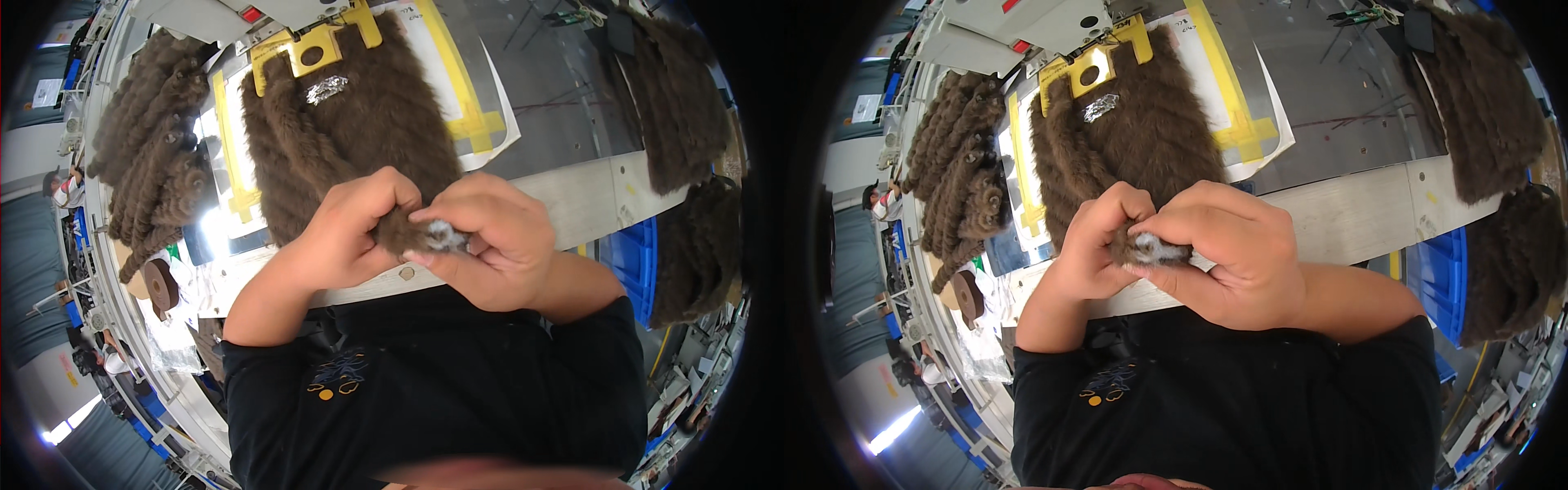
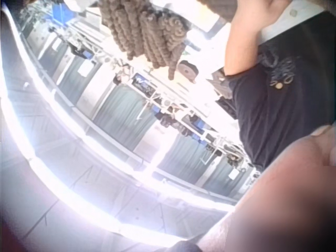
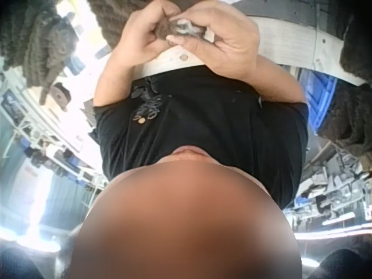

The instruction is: Sewing and assembling fur pieces onto a base using an industrial sewing machine at a manufacturing station.

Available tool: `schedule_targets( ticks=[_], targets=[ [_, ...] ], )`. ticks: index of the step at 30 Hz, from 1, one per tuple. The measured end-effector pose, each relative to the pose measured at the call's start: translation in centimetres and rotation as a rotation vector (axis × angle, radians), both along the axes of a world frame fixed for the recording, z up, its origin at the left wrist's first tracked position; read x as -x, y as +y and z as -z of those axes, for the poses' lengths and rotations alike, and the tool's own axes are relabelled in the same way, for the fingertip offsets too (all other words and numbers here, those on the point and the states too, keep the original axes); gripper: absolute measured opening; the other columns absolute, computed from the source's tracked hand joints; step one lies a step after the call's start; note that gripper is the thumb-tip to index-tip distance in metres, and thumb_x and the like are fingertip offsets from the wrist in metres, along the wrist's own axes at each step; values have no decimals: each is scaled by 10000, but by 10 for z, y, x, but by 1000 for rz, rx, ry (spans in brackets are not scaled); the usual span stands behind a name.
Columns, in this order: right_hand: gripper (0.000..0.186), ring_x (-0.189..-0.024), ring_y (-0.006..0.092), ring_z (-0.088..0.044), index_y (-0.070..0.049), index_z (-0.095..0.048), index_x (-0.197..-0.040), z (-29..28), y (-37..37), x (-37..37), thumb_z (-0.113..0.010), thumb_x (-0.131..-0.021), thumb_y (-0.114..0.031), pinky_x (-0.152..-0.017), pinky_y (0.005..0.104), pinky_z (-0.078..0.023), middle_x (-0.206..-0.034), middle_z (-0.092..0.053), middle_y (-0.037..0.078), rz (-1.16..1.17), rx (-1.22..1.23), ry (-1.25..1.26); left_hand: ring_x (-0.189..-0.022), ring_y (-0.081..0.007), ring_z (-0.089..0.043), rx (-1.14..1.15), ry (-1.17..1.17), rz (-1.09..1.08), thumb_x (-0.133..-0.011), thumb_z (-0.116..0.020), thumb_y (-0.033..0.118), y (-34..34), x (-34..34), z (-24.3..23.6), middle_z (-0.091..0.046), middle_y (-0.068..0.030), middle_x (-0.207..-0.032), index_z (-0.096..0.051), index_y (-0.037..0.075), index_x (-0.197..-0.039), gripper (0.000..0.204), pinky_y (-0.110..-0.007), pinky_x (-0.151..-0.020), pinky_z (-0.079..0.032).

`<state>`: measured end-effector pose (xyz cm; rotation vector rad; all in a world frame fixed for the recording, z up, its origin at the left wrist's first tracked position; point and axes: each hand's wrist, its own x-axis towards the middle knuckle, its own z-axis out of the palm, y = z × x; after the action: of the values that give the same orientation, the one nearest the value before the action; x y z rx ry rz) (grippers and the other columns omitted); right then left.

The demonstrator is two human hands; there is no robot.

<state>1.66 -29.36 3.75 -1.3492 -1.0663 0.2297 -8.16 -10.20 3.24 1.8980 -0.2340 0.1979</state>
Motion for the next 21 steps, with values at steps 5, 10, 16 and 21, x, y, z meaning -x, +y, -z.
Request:
schedule_targets(
  ticks=[5,10,16,21],
  targets=[
    [195,-688,186,-648,-4,-738,-988,-5,6,-16,-838,-823,-29,-576,287,-500,-823,-684,95,48,21,-100,-720,-239,-612,-14,4,47,-828,-867,193,9,-14,-2,-611,-87,-808,-652,24,-974,310,-319,-651,-479],
    [151,-695,136,-608,-6,-736,-986,-9,20,-53,-812,-873,-71,-621,288,-484,-801,-676,64,43,94,-29,-755,-189,-615,68,173,60,-882,-834,220,30,-23,-2,-634,-79,-853,-690,-1,-1042,309,-311,-687,-493],
    [184,-715,54,-585,21,-741,-1016,3,60,-132,-782,-936,-140,-638,252,-486,-826,-694,-6,-45,310,292,-903,-156,-651,384,259,13,-1024,-648,155,47,-58,-5,-687,-83,-1087,-552,33,-1368,378,-317,-814,-524],
    [170,-694,60,-584,37,-722,-967,22,98,-169,-742,-948,-131,-625,270,-483,-792,-680,-5,-157,546,329,-842,-356,-657,-387,307,147,-902,-595,-18,74,-86,-9,-667,-147,-883,-556,29,-1388,490,-429,-813,-519]
  ],
)
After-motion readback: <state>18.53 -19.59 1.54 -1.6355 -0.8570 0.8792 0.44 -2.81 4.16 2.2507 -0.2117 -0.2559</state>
